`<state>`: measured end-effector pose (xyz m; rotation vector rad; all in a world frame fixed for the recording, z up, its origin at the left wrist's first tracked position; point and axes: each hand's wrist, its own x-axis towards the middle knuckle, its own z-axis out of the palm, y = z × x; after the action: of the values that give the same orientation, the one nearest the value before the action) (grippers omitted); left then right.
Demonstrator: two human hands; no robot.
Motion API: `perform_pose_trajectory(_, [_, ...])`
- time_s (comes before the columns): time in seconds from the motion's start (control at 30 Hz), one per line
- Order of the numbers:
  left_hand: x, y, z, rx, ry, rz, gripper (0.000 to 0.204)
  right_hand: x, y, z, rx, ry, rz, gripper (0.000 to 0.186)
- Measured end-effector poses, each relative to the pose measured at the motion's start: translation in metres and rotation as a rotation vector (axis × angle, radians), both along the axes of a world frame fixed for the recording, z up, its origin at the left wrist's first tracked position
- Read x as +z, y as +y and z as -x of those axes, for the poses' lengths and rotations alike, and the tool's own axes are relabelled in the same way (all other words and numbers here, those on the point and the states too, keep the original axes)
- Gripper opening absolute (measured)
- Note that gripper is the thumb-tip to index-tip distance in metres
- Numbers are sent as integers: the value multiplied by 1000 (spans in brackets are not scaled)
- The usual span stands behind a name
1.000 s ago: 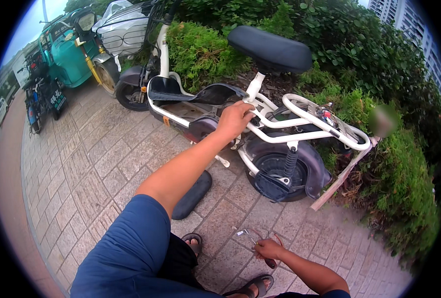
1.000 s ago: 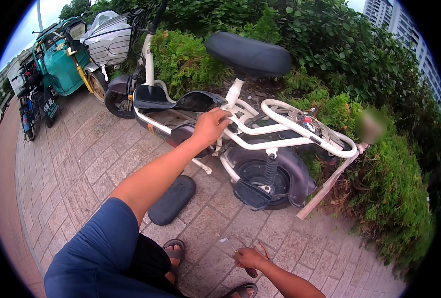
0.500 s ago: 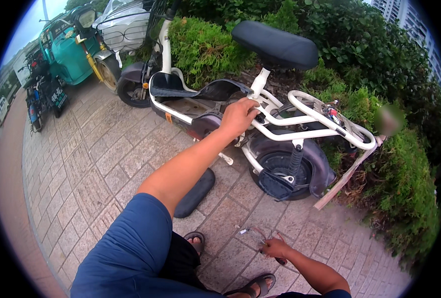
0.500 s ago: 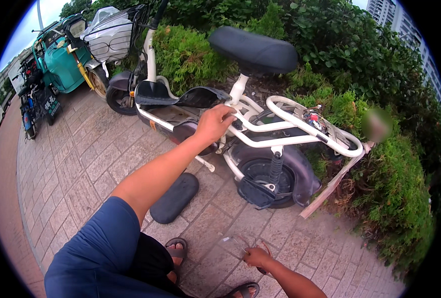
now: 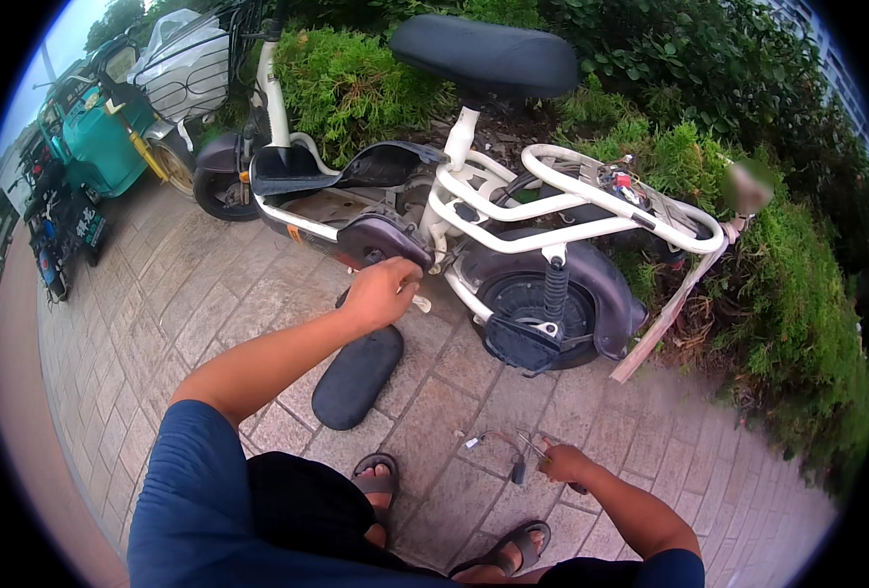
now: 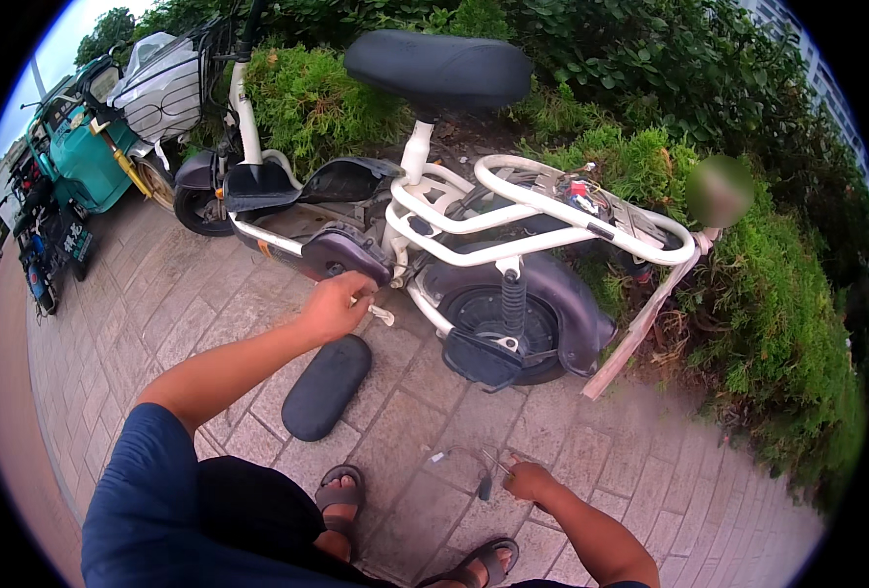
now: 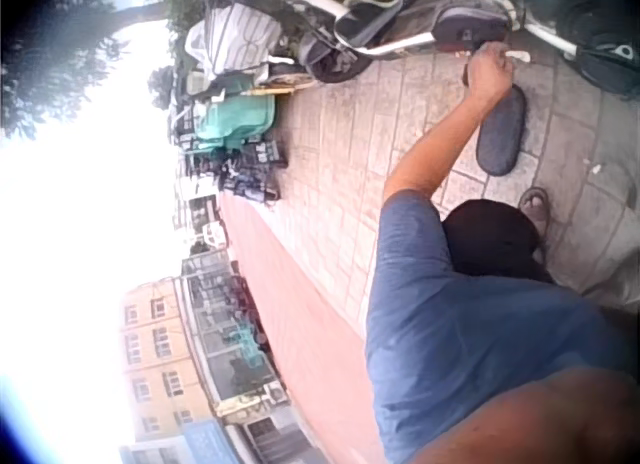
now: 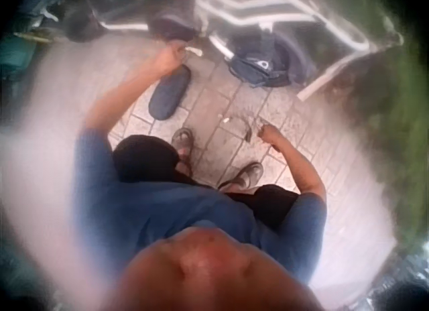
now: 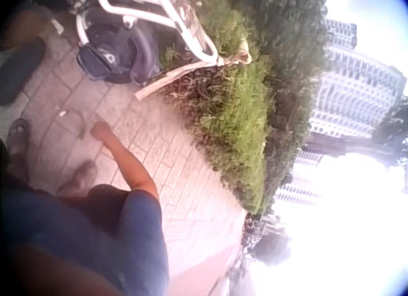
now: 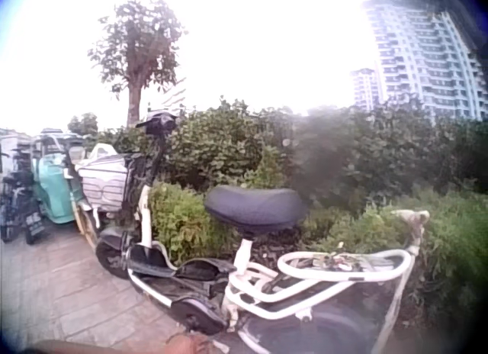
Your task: The person unscrews and removes the rear seat assembly of an electric scooter using a screwdriver, revealing the internal wiring and battery compartment.
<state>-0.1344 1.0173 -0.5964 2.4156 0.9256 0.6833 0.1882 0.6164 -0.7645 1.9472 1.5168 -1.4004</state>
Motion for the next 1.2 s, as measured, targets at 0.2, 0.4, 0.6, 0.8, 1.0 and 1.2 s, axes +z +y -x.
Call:
perform_pose_trajectory(0.2, [-114,-62,133,334,722,325,87,0,-6,0,33,-197,-113,50])
perform_pose_trajectory(0.4, [-177,-94,177,451,715,492,124,-21,-30,-18,-183,-289,-286,33])
perform_pose_trajectory(0.6, [-219,-79,209,549,596,546,131,-12,-25,-5,-180,-221,-212,34])
perform_pose_trajectory(0.8, [-199,-85,193,620,91,1116,90,-20,-20,-4,-194,-140,-306,45])
perform_pose_trajectory(1.0, [-143,-126,183,536,-118,1130,54,-6,-20,-7,-117,-149,-229,47])
perform_pose_trajectory(1.2, [-43,-150,216,323,-66,1127,59,-2,-17,-11,-128,-149,-205,50])
